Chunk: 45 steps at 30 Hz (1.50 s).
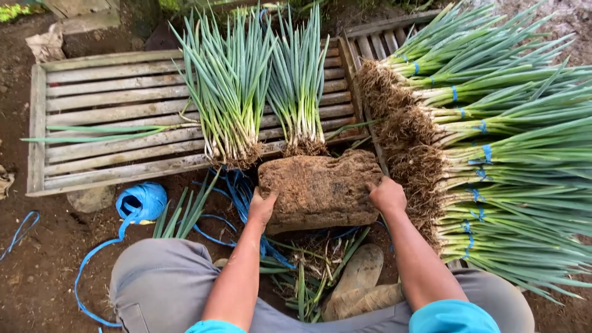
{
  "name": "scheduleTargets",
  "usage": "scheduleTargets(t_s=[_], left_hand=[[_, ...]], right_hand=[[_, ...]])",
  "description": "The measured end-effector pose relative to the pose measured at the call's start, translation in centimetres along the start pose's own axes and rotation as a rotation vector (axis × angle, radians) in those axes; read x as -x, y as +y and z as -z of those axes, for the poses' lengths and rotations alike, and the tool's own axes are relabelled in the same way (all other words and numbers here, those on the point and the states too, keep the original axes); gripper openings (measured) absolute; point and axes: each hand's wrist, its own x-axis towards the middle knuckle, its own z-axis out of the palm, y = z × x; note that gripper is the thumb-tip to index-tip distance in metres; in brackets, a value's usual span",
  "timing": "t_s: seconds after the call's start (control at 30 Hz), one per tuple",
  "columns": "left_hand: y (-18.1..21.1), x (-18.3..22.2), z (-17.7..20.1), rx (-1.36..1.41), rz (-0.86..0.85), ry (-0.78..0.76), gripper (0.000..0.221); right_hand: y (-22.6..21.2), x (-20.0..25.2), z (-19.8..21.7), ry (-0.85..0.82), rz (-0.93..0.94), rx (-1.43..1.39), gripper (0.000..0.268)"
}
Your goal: A person cleans and bundles harvested scallions by hand, tying them together with plastic string.
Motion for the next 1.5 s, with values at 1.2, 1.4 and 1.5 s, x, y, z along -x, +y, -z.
scheduleTargets(t_s=[1.2,1.4,1.5], left_hand=[[18.2,6.1,14.7,-0.779,-0.227,-0.134,0.068],[18.6,7.6,14.0,-0.779,-0.257,-0.117,0.065],[19.1,8.3,13.8,-0.789,-0.239,-0.135,0.065]], right_hand=[[-24.1,-13.5,-0.5,-0.178,0.074,-0.671,0.055],[-22.6,-11.8,-1.7,-0.25,0.024,-0.917,0.049],[-18.7,-17.0,-5.5,-0.031,-0.016,-0.689,0.05]])
